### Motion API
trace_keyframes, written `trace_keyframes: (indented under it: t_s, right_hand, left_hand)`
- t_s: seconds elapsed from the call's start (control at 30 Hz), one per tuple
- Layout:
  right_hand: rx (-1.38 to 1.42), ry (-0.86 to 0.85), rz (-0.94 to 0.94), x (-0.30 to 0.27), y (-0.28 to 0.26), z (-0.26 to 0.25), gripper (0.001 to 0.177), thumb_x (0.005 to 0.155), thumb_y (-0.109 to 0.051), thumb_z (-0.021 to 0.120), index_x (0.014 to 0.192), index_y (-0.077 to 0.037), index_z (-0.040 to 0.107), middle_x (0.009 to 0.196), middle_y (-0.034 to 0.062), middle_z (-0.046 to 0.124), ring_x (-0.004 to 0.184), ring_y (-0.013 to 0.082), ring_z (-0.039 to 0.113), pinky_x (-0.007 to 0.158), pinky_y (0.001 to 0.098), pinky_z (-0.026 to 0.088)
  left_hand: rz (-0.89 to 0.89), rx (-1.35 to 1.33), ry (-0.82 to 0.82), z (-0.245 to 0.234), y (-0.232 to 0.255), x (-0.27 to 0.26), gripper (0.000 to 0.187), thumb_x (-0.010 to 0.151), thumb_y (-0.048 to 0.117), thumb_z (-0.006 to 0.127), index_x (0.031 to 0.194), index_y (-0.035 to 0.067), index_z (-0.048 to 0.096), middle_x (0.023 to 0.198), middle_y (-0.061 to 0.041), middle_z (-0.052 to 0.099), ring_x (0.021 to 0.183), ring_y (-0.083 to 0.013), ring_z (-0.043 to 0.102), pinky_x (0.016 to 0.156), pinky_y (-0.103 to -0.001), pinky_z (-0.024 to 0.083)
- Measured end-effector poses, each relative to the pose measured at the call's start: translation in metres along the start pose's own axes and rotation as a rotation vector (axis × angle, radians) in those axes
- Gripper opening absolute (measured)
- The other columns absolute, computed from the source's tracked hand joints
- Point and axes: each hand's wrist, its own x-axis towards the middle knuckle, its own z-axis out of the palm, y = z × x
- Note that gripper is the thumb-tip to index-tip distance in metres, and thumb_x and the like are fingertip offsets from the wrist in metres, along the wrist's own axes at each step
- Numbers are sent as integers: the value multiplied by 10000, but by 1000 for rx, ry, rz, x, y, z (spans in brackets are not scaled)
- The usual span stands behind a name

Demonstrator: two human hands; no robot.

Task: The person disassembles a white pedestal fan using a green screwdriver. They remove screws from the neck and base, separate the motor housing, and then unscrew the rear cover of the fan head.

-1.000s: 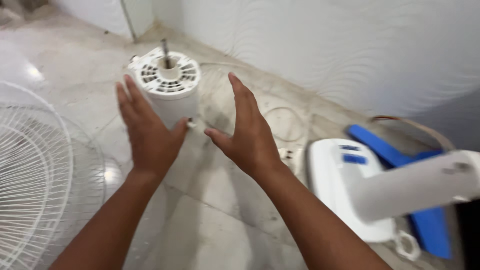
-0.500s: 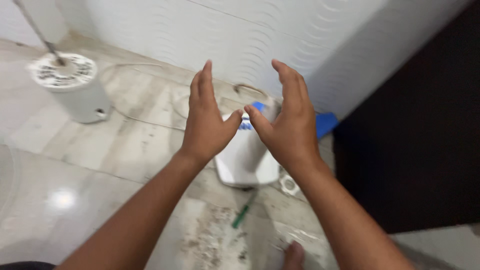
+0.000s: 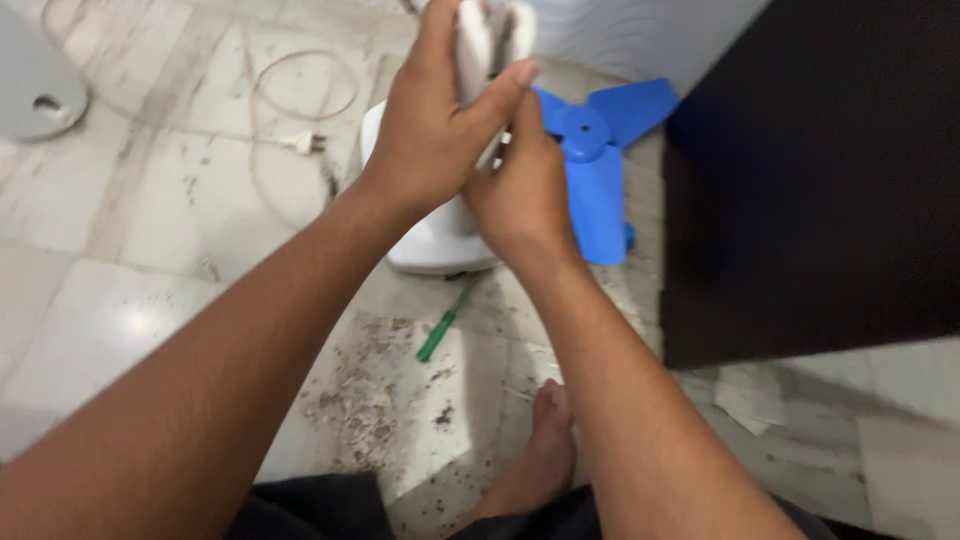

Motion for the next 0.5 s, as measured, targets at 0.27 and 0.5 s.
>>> trace_keyframes:
  t_s: [0.27,0.5]
  right_hand:
    - [-101,-70,43,-1,-1,17,264,950,-219,700,1073,11,657,1015,210,756,966,316,759,774,431,541]
    - [-102,75,-308,-26,-72,-8,495,886,-141,777,1315,16,587,1166,216,709,1065,393,689,824,452,535]
  left_hand:
    - [100,267,76,-12,-3,8,715,842,386,865,1296,-7,479,1193,-239,685,1134,-375,683,979,-435,546]
    - [-48,70,267,-51,66,-14,613,851,218,841,1311,16,490,1112,-141,733,1030,-263,783,908,-361,615]
